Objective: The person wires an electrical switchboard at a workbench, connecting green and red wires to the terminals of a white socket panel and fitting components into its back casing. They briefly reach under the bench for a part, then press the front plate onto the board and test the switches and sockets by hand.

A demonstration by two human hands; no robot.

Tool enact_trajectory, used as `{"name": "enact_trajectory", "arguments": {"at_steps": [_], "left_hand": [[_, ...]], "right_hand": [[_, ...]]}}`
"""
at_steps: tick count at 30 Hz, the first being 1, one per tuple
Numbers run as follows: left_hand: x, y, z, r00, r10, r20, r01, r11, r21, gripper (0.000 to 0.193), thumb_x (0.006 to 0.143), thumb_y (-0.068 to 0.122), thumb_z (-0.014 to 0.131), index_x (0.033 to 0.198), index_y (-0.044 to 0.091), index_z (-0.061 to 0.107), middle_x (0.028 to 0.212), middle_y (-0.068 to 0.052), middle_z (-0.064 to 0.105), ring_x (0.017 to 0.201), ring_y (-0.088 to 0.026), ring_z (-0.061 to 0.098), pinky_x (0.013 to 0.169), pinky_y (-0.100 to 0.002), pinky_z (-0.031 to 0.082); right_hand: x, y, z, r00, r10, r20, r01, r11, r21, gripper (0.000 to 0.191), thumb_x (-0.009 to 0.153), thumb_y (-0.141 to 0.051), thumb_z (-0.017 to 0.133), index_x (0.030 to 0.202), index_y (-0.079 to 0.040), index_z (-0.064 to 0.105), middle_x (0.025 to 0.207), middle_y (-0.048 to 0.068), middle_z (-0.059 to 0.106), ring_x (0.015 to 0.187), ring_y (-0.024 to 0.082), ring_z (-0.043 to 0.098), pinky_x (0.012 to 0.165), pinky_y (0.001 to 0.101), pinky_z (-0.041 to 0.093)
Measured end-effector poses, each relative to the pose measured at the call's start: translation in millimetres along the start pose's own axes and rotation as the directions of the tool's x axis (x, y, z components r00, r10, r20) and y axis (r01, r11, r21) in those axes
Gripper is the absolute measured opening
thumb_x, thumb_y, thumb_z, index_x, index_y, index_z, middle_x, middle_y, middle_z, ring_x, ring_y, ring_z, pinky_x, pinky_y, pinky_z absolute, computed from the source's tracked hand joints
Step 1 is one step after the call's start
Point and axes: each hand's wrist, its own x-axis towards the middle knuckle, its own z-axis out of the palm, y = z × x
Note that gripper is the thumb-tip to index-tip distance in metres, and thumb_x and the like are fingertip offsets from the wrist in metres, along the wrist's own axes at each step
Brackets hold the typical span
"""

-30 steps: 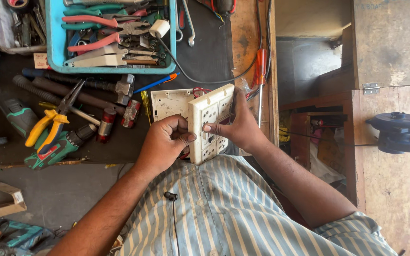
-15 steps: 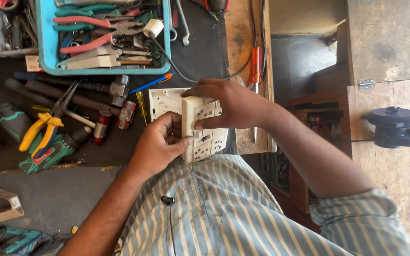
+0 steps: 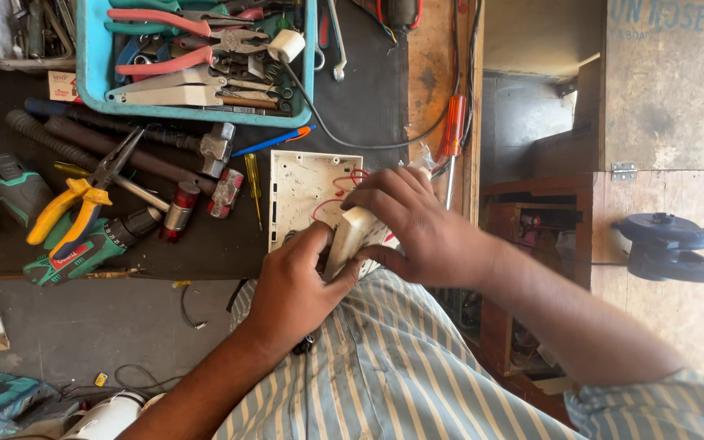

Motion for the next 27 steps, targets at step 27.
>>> {"name": "enact_trajectory", "arguments": {"at_steps": [27], "left_hand": [[3,-14,10,0.993,0.098,0.064,-0.093,0.993,-0.07,0.034,0.083,0.017,0.088,0.091,0.001,0.058,0.081,-0.015,0.068,0.07,-0.032,0.072,0.06,-0.043,0.053]], "right_hand": [[-9,-32,40,0.913,0.214,-0.348,-0.274,0.953,-0.133,0.057,0.067,0.004,0.076,0.121,-0.002,0.056,0.112,0.017,0.053,0.112,0.039,0.052,0.101,0.0527,0.036]]}}
